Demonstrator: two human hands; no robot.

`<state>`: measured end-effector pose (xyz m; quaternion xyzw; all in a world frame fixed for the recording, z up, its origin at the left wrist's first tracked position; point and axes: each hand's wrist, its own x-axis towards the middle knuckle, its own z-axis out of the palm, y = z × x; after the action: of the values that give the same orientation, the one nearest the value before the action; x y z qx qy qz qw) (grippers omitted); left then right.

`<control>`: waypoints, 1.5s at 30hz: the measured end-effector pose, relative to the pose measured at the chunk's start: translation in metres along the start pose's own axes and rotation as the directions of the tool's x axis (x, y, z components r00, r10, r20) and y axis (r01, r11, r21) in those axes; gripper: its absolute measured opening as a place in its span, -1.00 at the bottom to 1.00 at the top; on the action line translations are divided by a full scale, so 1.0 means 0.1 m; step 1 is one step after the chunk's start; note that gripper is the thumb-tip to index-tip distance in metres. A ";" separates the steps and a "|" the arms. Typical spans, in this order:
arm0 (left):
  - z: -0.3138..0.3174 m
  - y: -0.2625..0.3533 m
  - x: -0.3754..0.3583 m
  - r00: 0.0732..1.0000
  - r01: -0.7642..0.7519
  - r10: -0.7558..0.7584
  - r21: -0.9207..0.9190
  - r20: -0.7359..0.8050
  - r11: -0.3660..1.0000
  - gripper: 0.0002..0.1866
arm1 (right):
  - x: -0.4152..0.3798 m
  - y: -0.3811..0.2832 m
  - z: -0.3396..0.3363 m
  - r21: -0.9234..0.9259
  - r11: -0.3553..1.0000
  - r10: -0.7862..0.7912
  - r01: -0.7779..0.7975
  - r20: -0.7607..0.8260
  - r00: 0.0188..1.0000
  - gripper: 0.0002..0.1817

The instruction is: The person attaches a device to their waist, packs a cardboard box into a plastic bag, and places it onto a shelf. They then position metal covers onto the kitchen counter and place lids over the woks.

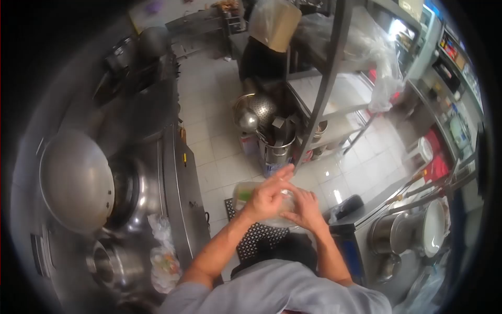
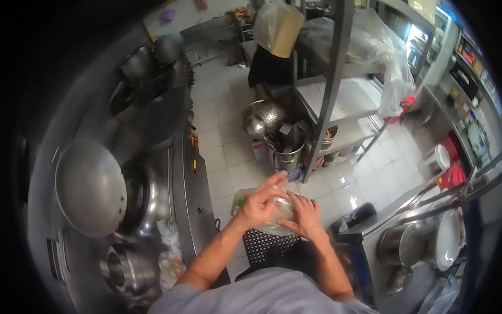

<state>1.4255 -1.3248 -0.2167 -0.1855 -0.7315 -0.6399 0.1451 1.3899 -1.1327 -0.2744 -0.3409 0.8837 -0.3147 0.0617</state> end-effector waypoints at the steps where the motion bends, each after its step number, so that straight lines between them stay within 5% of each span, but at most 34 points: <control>1: -0.09 0.01 0.08 0.998 0.054 -0.055 -0.026 -0.015 0.998 -0.60 | 0.03 -0.01 -0.01 0.003 1.000 -0.023 0.023 -0.035 0.999 0.06; 4: -0.42 -0.15 0.39 0.991 0.126 -0.128 -0.055 -0.029 0.990 -0.68 | 0.28 0.02 -0.03 0.015 0.998 -0.062 0.064 -0.125 0.990 0.09; 7: -0.68 -0.37 0.62 0.989 0.138 -0.139 -0.019 -0.059 0.990 -0.65 | 0.60 0.03 -0.07 -0.017 0.997 -0.073 0.072 -0.057 0.996 0.10; 12: -1.18 -0.40 1.17 0.888 0.199 -0.171 0.021 -0.427 0.980 -0.64 | 1.53 0.23 -0.24 0.220 0.962 -0.172 0.161 0.031 0.985 0.02; 15: -1.54 -0.62 1.55 0.791 0.142 -0.129 -0.025 -0.598 0.990 -0.73 | 2.17 0.34 -0.35 0.162 0.947 -0.273 0.276 -0.045 0.961 0.00; 18: -1.81 -0.50 2.16 0.795 0.249 -0.072 0.216 -0.603 0.944 -0.93 | 2.71 0.31 -0.49 0.170 0.934 -0.297 0.315 -0.125 0.947 0.00; 22: -2.28 -0.49 3.15 0.721 0.177 -0.138 -0.013 -0.679 0.984 -0.87 | 3.42 0.06 -0.88 0.210 0.920 -0.272 0.330 -0.261 0.926 -0.01; 30: -3.21 -0.21 5.53 0.982 -0.021 0.037 0.084 -0.185 0.996 -0.65 | 4.86 -0.60 -2.00 0.052 0.971 -0.152 0.233 -0.622 0.768 -0.12; 37: -3.02 0.42 6.94 0.983 -0.184 0.156 0.527 0.096 0.830 -0.67 | 5.38 -0.85 -2.82 0.154 0.979 0.034 0.135 -0.774 0.632 -0.09; 45: -2.78 0.23 7.79 0.991 -0.046 -0.060 0.712 0.123 0.700 -0.78 | 5.36 -0.83 -2.89 0.220 0.974 0.146 0.051 -0.787 0.600 -0.08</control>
<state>0.7367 -1.5309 0.1924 -0.1556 -0.9309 -0.2930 0.1528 0.9358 -1.3751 0.0613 -0.1315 0.7863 -0.5274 -0.2939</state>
